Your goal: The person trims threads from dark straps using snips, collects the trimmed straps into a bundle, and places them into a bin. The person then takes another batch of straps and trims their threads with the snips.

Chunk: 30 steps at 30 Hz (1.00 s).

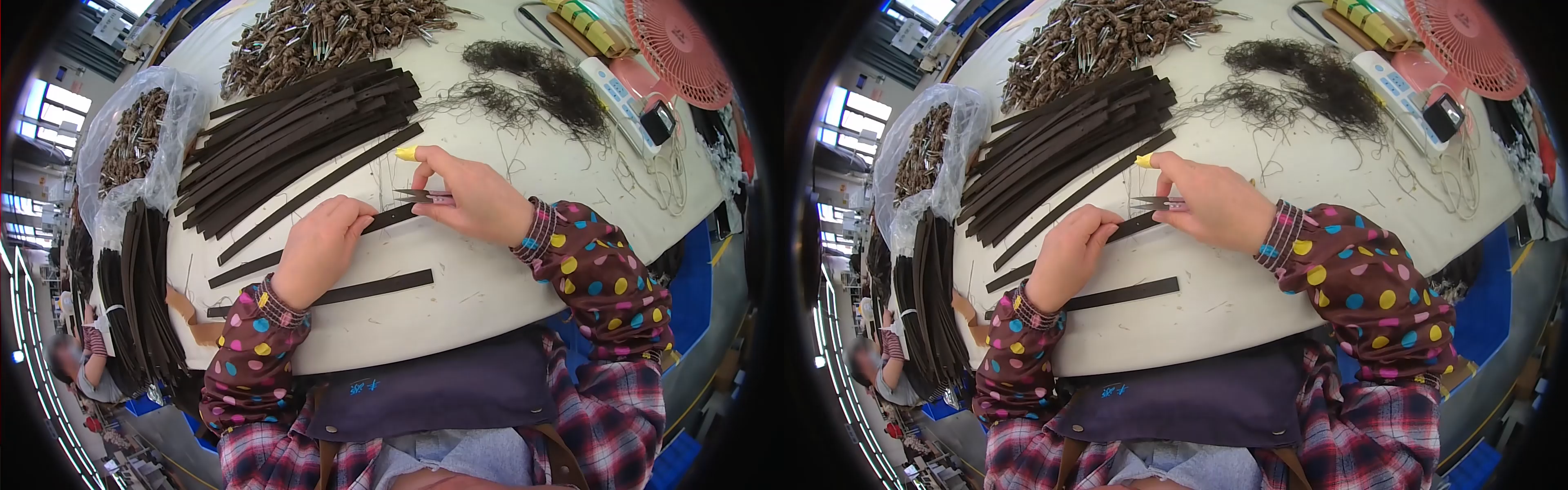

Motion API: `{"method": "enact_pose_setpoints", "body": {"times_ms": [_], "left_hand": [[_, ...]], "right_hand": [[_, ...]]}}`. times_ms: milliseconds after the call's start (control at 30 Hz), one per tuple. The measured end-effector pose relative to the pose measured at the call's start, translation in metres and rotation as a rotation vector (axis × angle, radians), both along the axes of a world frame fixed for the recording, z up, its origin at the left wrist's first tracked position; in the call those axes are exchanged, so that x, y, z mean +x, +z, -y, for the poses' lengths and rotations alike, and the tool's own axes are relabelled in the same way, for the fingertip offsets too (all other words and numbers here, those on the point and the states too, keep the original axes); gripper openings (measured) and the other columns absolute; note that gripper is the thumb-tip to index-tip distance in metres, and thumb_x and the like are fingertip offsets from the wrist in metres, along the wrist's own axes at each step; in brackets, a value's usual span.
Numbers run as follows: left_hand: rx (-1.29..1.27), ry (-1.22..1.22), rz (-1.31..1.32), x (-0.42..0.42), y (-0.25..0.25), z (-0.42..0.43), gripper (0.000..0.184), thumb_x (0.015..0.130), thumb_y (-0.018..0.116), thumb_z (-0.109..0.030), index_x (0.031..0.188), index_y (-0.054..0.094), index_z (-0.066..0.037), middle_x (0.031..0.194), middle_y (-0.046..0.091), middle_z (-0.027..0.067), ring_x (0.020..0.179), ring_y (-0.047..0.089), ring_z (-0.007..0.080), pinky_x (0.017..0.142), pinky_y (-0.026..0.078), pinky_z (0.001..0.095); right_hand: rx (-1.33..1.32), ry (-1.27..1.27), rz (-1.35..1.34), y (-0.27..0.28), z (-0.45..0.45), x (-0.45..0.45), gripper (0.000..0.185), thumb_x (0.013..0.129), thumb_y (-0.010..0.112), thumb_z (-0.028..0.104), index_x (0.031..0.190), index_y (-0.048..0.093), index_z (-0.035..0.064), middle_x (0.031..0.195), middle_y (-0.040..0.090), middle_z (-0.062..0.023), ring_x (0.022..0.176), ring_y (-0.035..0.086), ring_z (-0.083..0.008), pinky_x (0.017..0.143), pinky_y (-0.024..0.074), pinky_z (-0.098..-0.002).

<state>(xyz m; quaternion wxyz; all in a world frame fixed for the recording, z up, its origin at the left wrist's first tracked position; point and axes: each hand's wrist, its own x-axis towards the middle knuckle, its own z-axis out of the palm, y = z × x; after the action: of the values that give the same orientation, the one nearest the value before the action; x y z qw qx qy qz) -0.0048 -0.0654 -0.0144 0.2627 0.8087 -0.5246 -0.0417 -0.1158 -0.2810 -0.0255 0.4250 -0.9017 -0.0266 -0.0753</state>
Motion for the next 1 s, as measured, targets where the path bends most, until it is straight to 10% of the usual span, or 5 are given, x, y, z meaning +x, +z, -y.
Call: {"method": "enact_pose_setpoints", "body": {"times_ms": [200,667,1000], "left_hand": [[-0.047,-0.024,0.277,0.005,0.001,0.001,0.019,0.088,0.067,-0.008,0.105,0.062,-0.003,0.092,0.061,0.0120,0.078,0.061,0.0305,0.071,0.050,0.0345],[0.100,0.103,-0.312,-0.005,0.006,0.018,0.031,0.082,0.070,-0.007,0.107,0.053,-0.001,0.097,0.059,0.0123,0.071,0.060,0.0197,0.067,0.051,0.0322],[0.042,0.104,-0.339,-0.004,0.000,0.019,0.032,0.080,0.073,-0.009,0.104,0.054,0.000,0.090,0.059,0.0109,0.067,0.057,0.0197,0.065,0.050,0.0311]], "right_hand": [[-0.063,-0.038,0.143,-0.013,0.002,0.001,0.056,0.085,0.072,0.014,0.130,0.041,0.0020,0.100,0.061,-0.0058,0.074,0.065,-0.0253,0.066,0.0531,-0.0336],[-0.601,0.035,0.235,0.002,-0.001,-0.005,0.025,0.086,0.068,0.028,0.091,0.053,0.0094,0.086,0.054,-0.0031,0.071,0.063,-0.0228,0.057,0.0498,-0.0362],[-0.324,0.019,0.157,-0.006,-0.009,0.008,0.022,0.086,0.070,0.025,0.089,0.057,0.0080,0.088,0.055,-0.0044,0.067,0.061,-0.0232,0.058,0.0490,-0.0346]]}}
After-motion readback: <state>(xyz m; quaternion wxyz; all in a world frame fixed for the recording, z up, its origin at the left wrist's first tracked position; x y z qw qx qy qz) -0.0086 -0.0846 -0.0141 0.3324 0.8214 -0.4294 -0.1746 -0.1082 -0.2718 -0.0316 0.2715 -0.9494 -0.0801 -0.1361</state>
